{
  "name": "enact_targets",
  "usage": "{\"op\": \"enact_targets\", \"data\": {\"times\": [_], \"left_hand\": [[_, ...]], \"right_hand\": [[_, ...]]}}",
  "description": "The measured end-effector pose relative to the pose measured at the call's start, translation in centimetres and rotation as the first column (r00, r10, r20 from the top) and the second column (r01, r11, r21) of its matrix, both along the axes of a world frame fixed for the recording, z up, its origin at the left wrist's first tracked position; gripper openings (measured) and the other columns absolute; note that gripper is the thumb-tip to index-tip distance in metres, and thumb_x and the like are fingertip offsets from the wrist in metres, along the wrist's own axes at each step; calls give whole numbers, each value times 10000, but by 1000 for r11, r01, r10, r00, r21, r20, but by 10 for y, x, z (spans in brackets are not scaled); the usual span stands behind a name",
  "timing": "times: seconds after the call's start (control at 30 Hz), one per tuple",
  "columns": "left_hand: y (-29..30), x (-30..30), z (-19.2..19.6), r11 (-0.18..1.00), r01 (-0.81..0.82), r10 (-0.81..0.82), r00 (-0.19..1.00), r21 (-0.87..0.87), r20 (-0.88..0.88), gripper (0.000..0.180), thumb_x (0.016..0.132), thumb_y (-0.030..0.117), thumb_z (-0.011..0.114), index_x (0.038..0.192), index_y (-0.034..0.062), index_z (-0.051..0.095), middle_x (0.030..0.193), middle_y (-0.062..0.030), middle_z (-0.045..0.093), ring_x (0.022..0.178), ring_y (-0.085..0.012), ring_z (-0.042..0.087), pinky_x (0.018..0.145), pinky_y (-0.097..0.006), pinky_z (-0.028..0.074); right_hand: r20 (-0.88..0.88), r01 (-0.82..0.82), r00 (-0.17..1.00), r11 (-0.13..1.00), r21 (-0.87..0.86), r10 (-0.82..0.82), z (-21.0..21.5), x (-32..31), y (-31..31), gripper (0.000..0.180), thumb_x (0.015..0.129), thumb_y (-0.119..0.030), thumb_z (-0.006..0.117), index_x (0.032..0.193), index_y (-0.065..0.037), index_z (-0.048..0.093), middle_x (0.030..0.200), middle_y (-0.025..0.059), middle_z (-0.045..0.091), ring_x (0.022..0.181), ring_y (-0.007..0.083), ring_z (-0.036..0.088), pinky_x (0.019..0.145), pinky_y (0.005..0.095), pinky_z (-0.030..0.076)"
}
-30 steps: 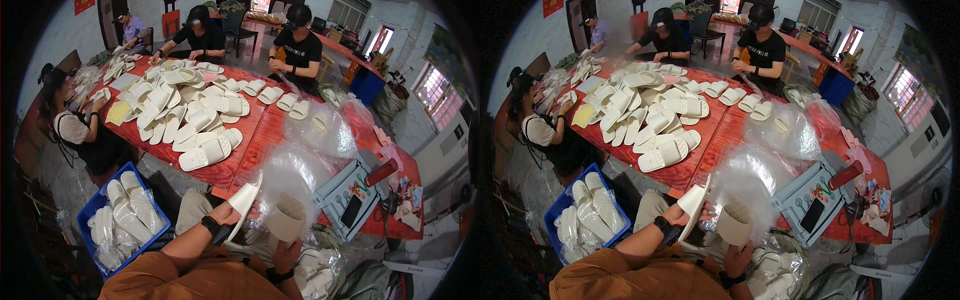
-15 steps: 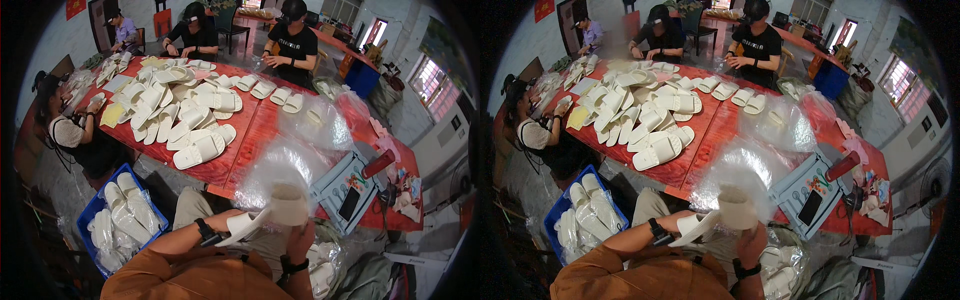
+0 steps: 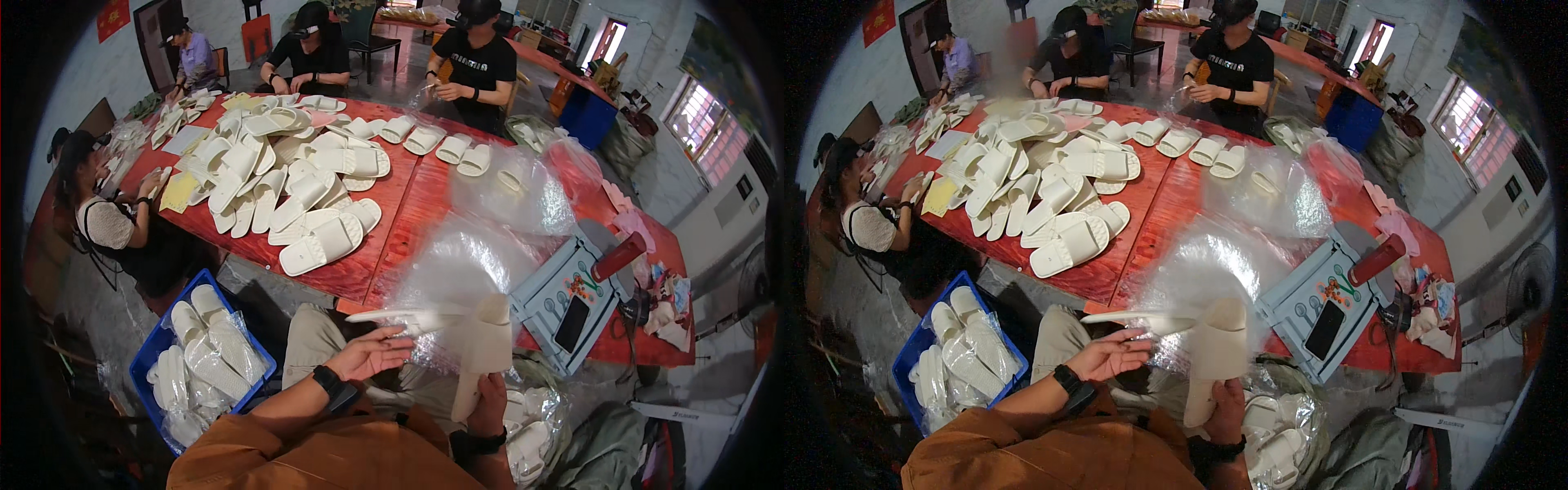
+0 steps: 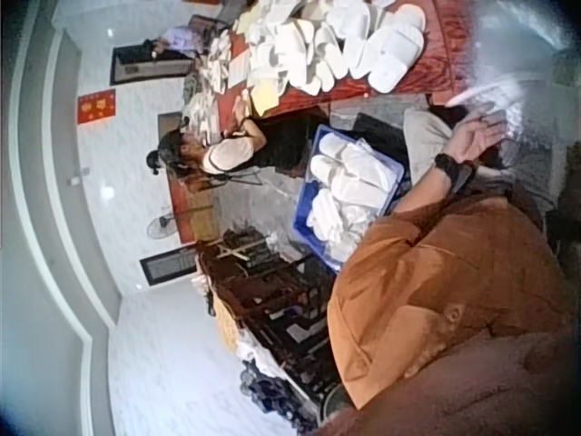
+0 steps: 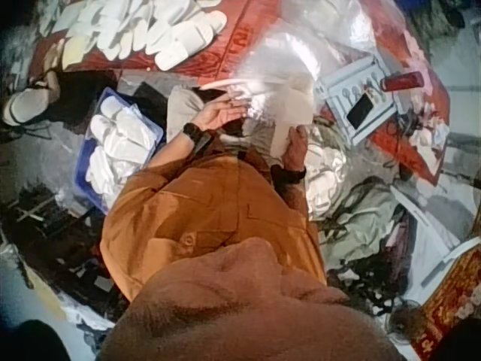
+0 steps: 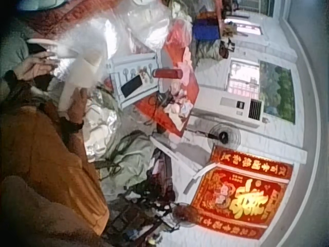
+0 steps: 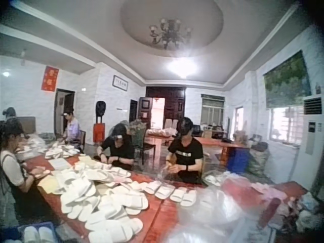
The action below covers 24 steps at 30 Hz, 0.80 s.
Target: Packing pairs of slippers into plastic bags for shipping or storage.
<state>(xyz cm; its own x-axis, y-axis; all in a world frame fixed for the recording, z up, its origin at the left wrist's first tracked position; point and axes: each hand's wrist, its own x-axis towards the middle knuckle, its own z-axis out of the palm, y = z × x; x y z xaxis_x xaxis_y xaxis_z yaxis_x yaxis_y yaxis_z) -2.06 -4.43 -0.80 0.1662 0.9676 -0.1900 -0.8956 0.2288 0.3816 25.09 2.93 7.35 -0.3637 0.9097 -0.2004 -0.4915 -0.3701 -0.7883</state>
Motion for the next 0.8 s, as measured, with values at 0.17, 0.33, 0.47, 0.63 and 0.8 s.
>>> {"op": "enact_targets", "data": {"times": [0.17,0.33,0.47,0.63,0.8], "left_hand": [[14,-9,-9,910,-342,257,908,-233,-330,483,996,232,531,1417,22,425,1459,-176,469,1293,-268,500,1024,-411,451],[17,15,40,951,94,223,455,295,-862,867,864,135,752,1552,69,227,1410,-115,502,1250,-169,479,1025,-359,404],[25,46,50,951,145,181,451,272,-874,736,868,83,732,1484,57,330,1248,-52,590,1158,-132,542,961,-314,458],[27,53,23,991,-55,127,716,126,-687,442,954,-69,525,1381,25,460,1154,-47,652,1037,-79,601,925,-270,482],[34,47,-3,955,-280,213,881,-103,-423,271,979,2,514,1249,8,538,1108,-68,668,980,-150,650,870,-294,520]], "right_hand": [[46,-138,990,985,106,134,7,-2,12,430,938,-104,583,1346,17,516,1261,104,625,1126,196,609,975,337,478],[93,-249,966,965,86,241,25,-12,17,365,958,-117,566,1298,14,542,1218,92,637,1097,171,607,949,316,478],[124,-347,930,938,-4,345,13,-21,11,257,968,-117,549,1196,-4,581,1094,46,657,976,132,612,863,288,493],[210,-164,964,986,-12,163,6,-10,19,238,967,-98,541,1182,-4,578,1044,43,655,906,130,615,801,298,512],[500,174,837,975,137,-220,-37,13,51,237,960,-152,573,1125,18,575,951,79,645,849,165,615,776,329,520]]}}
